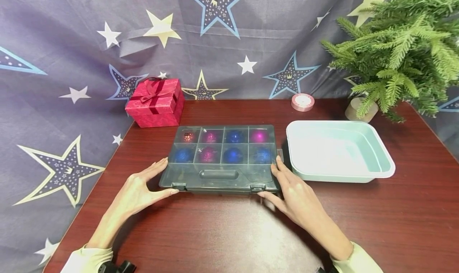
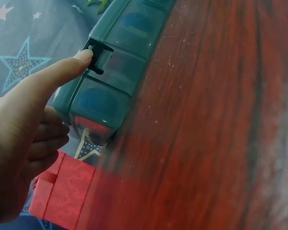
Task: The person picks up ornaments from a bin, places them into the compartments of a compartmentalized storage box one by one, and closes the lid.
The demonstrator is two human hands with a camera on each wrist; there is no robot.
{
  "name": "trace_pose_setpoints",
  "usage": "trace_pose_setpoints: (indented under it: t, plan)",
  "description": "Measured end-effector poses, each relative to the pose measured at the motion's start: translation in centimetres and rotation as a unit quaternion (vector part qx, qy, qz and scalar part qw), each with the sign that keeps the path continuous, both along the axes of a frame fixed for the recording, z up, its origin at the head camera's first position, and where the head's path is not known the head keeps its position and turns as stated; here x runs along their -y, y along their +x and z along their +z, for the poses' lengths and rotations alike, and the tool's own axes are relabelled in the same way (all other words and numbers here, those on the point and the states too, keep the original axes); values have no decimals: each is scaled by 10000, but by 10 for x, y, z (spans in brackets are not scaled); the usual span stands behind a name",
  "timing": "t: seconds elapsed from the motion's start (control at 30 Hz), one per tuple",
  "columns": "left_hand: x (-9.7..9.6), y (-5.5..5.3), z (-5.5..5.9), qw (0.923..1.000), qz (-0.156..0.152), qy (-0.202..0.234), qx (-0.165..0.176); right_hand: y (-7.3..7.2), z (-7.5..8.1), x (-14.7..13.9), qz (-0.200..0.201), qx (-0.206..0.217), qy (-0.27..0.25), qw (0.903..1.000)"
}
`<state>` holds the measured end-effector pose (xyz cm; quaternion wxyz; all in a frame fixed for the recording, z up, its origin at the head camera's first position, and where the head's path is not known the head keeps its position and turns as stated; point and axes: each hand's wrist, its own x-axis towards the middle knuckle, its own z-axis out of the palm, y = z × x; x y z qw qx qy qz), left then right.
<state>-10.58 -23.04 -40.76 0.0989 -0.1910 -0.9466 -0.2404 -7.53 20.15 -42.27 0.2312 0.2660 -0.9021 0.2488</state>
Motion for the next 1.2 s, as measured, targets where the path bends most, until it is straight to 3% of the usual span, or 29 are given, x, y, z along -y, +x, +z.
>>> trace_pose_setpoints:
  t: [0.37,0.83,1.2]
  plan:
    - [-4,0,4,9999,-22,-136,-48,2,0,1,-347,358,-406,9979]
    - [-4,2,8,9998,43,-217,-8,-1,-4,3,-280,-29,-720,9970]
    - [-1,-2,9,9999,-5,9,101,1,-2,6,-493,133,-710,9962]
